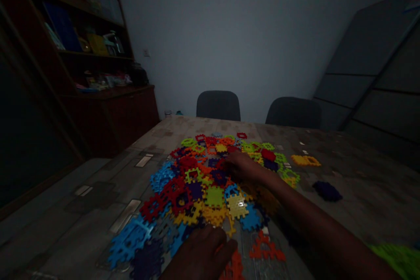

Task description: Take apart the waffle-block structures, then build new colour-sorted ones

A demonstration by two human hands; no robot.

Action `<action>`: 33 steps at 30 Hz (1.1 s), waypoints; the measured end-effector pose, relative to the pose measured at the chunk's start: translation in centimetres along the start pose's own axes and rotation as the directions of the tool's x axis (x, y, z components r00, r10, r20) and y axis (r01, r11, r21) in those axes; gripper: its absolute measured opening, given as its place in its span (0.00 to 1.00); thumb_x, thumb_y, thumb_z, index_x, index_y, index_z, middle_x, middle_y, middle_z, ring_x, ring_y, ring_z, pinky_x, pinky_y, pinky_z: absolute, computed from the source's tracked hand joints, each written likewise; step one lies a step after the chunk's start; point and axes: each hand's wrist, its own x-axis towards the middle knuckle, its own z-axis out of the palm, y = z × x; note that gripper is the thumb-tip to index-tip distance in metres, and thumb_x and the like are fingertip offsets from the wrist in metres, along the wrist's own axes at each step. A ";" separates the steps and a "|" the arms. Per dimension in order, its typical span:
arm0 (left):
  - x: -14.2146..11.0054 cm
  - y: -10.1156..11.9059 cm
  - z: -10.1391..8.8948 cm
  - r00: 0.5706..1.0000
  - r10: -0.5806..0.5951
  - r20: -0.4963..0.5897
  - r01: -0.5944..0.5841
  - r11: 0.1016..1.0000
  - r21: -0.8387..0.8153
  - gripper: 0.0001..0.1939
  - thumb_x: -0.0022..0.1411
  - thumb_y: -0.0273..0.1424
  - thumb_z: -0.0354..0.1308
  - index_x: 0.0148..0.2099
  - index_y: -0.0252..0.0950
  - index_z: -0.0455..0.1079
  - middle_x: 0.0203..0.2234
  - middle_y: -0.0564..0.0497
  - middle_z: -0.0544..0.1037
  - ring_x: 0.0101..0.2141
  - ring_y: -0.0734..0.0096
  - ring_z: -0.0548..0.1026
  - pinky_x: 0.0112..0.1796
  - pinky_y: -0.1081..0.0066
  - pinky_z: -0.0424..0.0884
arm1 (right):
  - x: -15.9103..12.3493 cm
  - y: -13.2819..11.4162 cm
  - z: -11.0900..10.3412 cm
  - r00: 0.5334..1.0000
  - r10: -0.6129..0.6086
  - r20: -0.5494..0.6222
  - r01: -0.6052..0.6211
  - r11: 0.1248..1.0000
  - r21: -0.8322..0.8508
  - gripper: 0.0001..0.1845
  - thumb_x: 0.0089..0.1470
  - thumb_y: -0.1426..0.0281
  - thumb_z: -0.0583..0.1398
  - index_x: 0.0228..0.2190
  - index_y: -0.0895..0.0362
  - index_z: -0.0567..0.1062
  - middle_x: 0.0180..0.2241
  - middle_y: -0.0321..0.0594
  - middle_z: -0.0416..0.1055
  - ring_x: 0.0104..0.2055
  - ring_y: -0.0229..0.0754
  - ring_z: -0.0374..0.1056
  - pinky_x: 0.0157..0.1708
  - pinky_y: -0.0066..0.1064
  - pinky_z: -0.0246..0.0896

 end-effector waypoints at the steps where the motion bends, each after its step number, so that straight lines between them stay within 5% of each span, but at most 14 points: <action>1: 0.0 0.0 -0.2 1.000 -0.001 0.004 0.001 1.000 -0.002 0.24 0.67 0.41 0.65 0.59 0.43 0.62 0.42 0.50 0.77 0.39 0.62 0.74 0.34 0.69 0.65 | -0.1 -0.1 -0.1 0.999 -0.009 0.033 0.009 1.000 -0.018 0.16 0.52 0.81 0.59 0.39 0.55 0.82 0.40 0.44 0.80 0.44 0.48 0.71 0.43 0.34 0.61; 6: 0.1 0.3 -1.2 0.999 -0.006 0.037 0.006 1.000 0.005 0.22 0.68 0.29 0.64 0.59 0.42 0.62 0.45 0.49 0.78 0.40 0.62 0.75 0.36 0.68 0.66 | -1.0 -0.6 -0.4 0.990 -0.027 0.138 0.040 0.994 -0.098 0.08 0.54 0.76 0.64 0.36 0.53 0.83 0.42 0.46 0.78 0.46 0.52 0.69 0.40 0.36 0.60; 11: 0.2 0.4 -1.8 0.997 0.000 0.080 0.002 1.000 -0.024 0.25 0.66 0.31 0.66 0.61 0.41 0.61 0.46 0.47 0.77 0.41 0.61 0.75 0.38 0.68 0.68 | -1.3 -1.3 -0.5 0.988 -0.043 0.151 0.065 0.987 -0.144 0.09 0.56 0.75 0.64 0.39 0.56 0.82 0.45 0.51 0.75 0.49 0.55 0.67 0.45 0.42 0.60; 16: 0.1 0.2 -0.2 0.997 -0.027 0.072 0.030 0.999 -0.042 0.25 0.64 0.35 0.68 0.60 0.42 0.62 0.45 0.48 0.76 0.41 0.60 0.74 0.38 0.67 0.68 | -1.5 -1.7 -0.5 0.993 -0.068 0.100 0.079 0.991 -0.110 0.05 0.59 0.73 0.63 0.37 0.58 0.81 0.44 0.52 0.76 0.49 0.54 0.67 0.46 0.42 0.58; 21: -0.2 -0.3 1.1 0.998 -0.030 0.063 0.036 0.995 -0.097 0.37 0.56 0.38 0.73 0.63 0.45 0.60 0.47 0.47 0.75 0.43 0.56 0.73 0.42 0.64 0.70 | -2.5 -1.4 -1.1 0.998 -0.064 0.025 0.064 0.998 -0.006 0.10 0.65 0.74 0.57 0.36 0.58 0.80 0.38 0.45 0.78 0.42 0.47 0.69 0.43 0.36 0.60; 28: -0.2 0.1 -1.5 0.991 -0.056 0.125 0.078 0.981 -0.179 0.38 0.54 0.29 0.70 0.64 0.45 0.60 0.51 0.46 0.74 0.47 0.54 0.73 0.46 0.61 0.71 | -8.6 -2.4 -3.0 0.991 0.040 -0.129 0.005 0.945 0.326 0.18 0.66 0.74 0.57 0.55 0.54 0.74 0.51 0.45 0.77 0.49 0.47 0.71 0.49 0.36 0.64; 33: -0.1 0.5 -2.6 0.981 -0.089 0.170 0.130 0.961 -0.246 0.38 0.52 0.27 0.70 0.64 0.45 0.62 0.53 0.46 0.73 0.49 0.51 0.72 0.47 0.57 0.70 | -13.1 -4.3 -2.7 0.985 -0.140 0.103 0.076 0.877 0.475 0.15 0.70 0.70 0.53 0.50 0.52 0.78 0.45 0.41 0.78 0.46 0.43 0.71 0.48 0.33 0.64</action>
